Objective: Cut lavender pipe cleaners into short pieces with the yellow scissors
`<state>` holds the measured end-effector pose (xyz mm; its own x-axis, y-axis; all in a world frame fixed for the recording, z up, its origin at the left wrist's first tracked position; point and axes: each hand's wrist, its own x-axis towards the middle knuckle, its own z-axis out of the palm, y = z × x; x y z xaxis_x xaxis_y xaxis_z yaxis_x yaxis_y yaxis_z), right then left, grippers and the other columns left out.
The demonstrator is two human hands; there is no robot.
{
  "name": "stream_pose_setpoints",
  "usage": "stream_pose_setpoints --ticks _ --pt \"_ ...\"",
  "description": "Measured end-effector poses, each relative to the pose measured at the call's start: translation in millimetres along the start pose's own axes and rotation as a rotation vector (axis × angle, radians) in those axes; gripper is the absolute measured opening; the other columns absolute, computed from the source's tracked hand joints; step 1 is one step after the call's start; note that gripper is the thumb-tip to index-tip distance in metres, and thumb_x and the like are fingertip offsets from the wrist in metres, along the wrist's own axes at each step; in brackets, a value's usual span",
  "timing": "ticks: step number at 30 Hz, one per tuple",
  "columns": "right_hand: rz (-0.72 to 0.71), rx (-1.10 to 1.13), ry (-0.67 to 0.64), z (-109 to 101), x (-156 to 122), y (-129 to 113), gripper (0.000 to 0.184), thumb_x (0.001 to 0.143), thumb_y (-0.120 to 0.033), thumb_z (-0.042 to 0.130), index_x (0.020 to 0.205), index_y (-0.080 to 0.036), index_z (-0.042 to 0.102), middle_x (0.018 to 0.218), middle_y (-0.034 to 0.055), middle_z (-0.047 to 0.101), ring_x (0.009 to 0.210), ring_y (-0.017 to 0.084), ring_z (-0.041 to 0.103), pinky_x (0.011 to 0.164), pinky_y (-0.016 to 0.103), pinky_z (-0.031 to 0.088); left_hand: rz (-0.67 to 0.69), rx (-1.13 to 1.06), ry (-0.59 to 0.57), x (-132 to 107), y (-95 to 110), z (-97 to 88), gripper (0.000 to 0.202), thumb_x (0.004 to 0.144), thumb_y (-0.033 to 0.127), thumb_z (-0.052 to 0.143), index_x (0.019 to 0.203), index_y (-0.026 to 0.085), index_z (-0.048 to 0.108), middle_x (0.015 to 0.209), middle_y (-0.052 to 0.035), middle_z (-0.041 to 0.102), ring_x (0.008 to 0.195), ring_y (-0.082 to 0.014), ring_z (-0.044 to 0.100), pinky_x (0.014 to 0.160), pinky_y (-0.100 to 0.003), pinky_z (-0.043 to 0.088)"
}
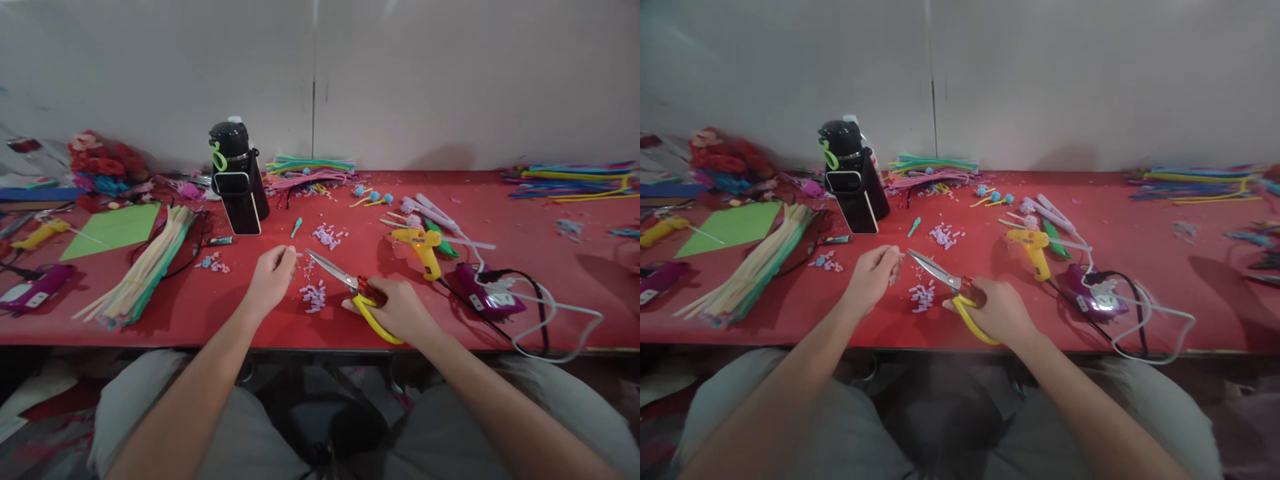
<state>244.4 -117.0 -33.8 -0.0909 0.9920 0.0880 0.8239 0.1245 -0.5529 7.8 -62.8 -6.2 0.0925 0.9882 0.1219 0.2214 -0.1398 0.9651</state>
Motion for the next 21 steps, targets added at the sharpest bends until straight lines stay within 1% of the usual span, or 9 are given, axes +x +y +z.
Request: stream_pose_setpoints --ticks 5,10,14,21 --pt "0.005 -0.007 -0.01 0.2 0.0 -0.2 0.058 0.072 -0.075 0.062 0.061 -0.023 0.04 0.053 -0.0018 0.046 0.052 0.011 0.033 0.051 0.025 0.025 -0.001 -0.015 0.0 0.4 -1.5 -0.3 0.041 0.094 0.041 0.05 0.06 0.019 0.041 0.053 0.0046 0.036 0.047 -0.0082 0.035 0.047 -0.025 0.027" --pt "0.012 -0.006 -0.019 -0.2 -0.4 -1.2 0.059 0.072 -0.077 0.06 0.06 -0.023 0.038 0.054 -0.0011 0.047 0.052 0.011 0.034 0.052 0.026 0.025 0.007 -0.017 -0.014 -1.3 -0.3 -0.3 0.043 0.094 0.042 0.052 0.06 0.019 0.041 0.053 0.0046 0.036 0.048 -0.0083 0.035 0.048 -0.025 0.027" --pt "0.008 -0.002 -0.032 -0.2 -0.7 -0.3 0.058 0.073 -0.076 0.06 0.061 -0.023 0.039 0.055 -0.0009 0.048 0.053 0.012 0.035 0.052 0.026 0.025 0.014 -0.013 -0.026 -1.8 -0.3 -0.4 0.043 0.096 0.043 0.05 0.061 0.019 0.041 0.054 0.0045 0.038 0.048 -0.0084 0.036 0.049 -0.025 0.028" --pt "0.012 0.002 -0.037 2.9 0.2 3.2 0.059 0.073 -0.076 0.06 0.06 -0.022 0.039 0.054 -0.0029 0.042 0.055 0.011 0.028 0.054 0.026 0.025 0.024 0.0 -0.038 -0.4 -2.5 -0.8 0.042 0.097 0.04 0.05 0.062 0.019 0.041 0.055 0.0044 0.038 0.049 -0.0082 0.036 0.05 -0.026 0.028"
